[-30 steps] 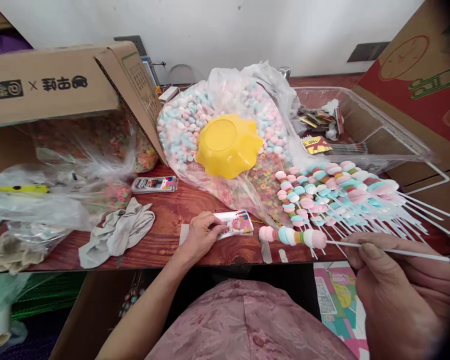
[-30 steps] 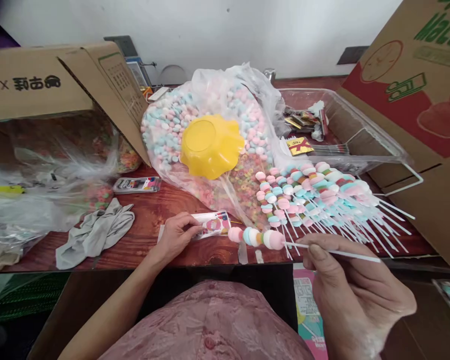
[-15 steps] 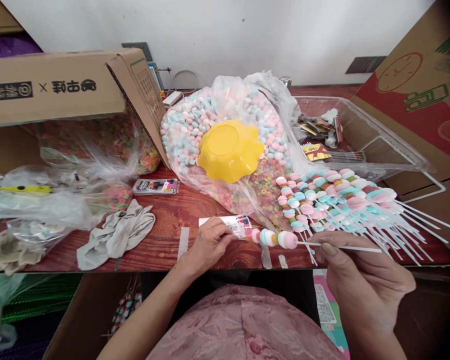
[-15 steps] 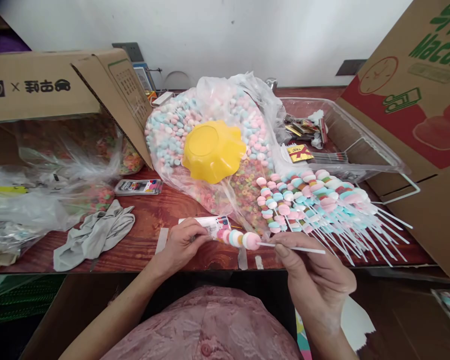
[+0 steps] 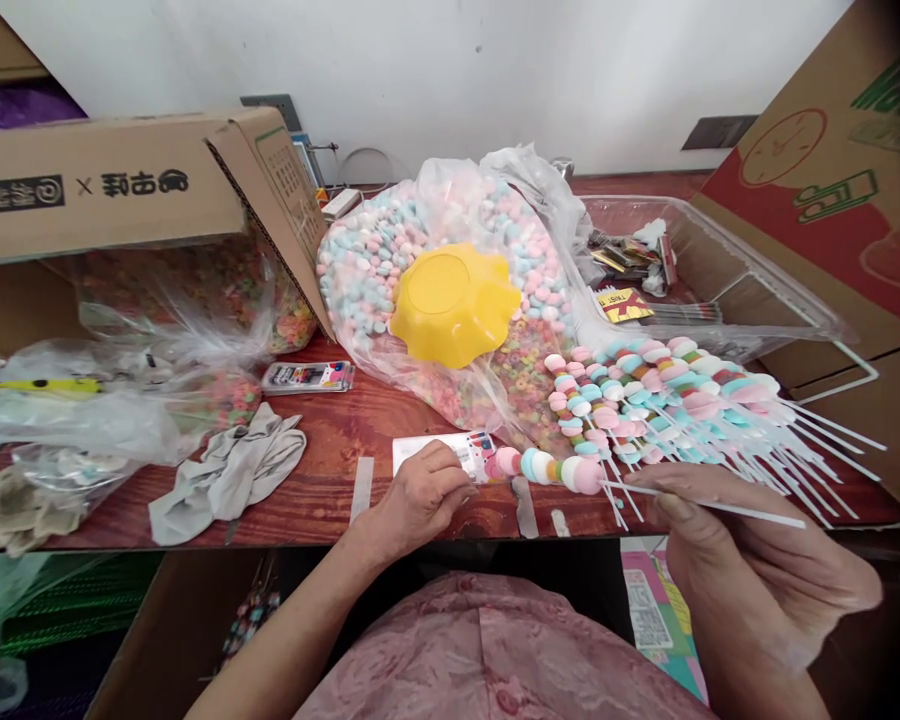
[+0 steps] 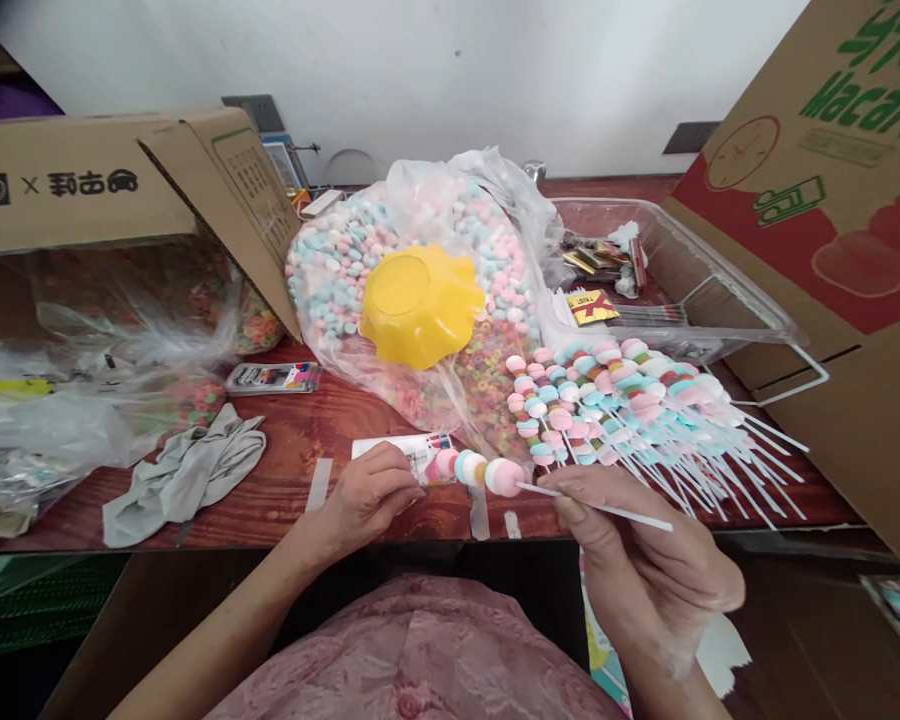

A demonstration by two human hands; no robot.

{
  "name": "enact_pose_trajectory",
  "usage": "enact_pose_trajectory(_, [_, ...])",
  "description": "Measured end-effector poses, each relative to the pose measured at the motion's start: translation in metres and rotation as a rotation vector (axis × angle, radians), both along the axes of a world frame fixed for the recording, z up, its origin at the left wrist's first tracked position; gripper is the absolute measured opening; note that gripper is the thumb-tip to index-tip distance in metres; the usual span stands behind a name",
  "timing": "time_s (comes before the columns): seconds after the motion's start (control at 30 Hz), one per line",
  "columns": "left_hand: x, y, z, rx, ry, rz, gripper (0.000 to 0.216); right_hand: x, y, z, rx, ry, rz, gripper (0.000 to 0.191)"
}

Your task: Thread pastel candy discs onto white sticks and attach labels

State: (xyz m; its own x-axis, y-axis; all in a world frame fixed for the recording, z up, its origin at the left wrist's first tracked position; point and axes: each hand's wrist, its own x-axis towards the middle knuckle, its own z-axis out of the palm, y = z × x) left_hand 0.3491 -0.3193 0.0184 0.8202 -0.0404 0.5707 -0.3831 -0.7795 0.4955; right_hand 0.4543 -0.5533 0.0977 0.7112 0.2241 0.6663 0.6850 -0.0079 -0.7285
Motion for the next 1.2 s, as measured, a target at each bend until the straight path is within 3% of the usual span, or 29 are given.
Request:
enact_pose_trajectory(0.17, [-0.001, -0.006, 0.005, -0.154, 0.063, -0.004, 0.009, 0.005, -0.004, -0.002, -0.04, 0.142, 0.092, 0.014])
enact_pose_trajectory(0.3, [-0.002, -0.01, 0.004, -0.222, 0.11, -0.029, 0.01, 0.003, 0.0, -0.01, -0.001, 0.222, 0.055, 0.013])
enact_pose_trajectory(0.5, [-0.002, -0.014, 0.01, -0.441, 0.279, -0.036, 0.014, 0.007, 0.009, -0.012, 0.088, 0.378, 0.154, 0.009])
enact_pose_trajectory(0.63, [-0.002, -0.022, 0.02, -0.517, 0.526, -0.181, 0.033, 0.009, 0.011, -0.007, 0.145, 0.4, 0.165, 0.012])
enact_pose_trajectory(0.77, [0.001, -0.035, 0.019, -0.612, 0.69, -0.289, 0.033, 0.01, 0.014, -0.002, -0.027, 0.265, 0.136, 0.011])
enact_pose_trajectory(0.93, [0.003, -0.049, 0.015, -0.696, 0.718, -0.234, 0.037, 0.02, 0.028, -0.003, -0.257, 0.252, 0.306, 0.014])
enact_pose_trajectory(1.1, [0.003, -0.047, 0.015, -0.743, 0.711, -0.176, 0.038, 0.025, 0.036, -0.01, -0.246, 0.475, 0.448, 0.025])
enact_pose_trajectory(1.2, [0.003, -0.043, 0.015, -0.702, 0.707, -0.076, 0.039, 0.025, 0.035, -0.011, -0.234, 0.557, 0.446, 0.031])
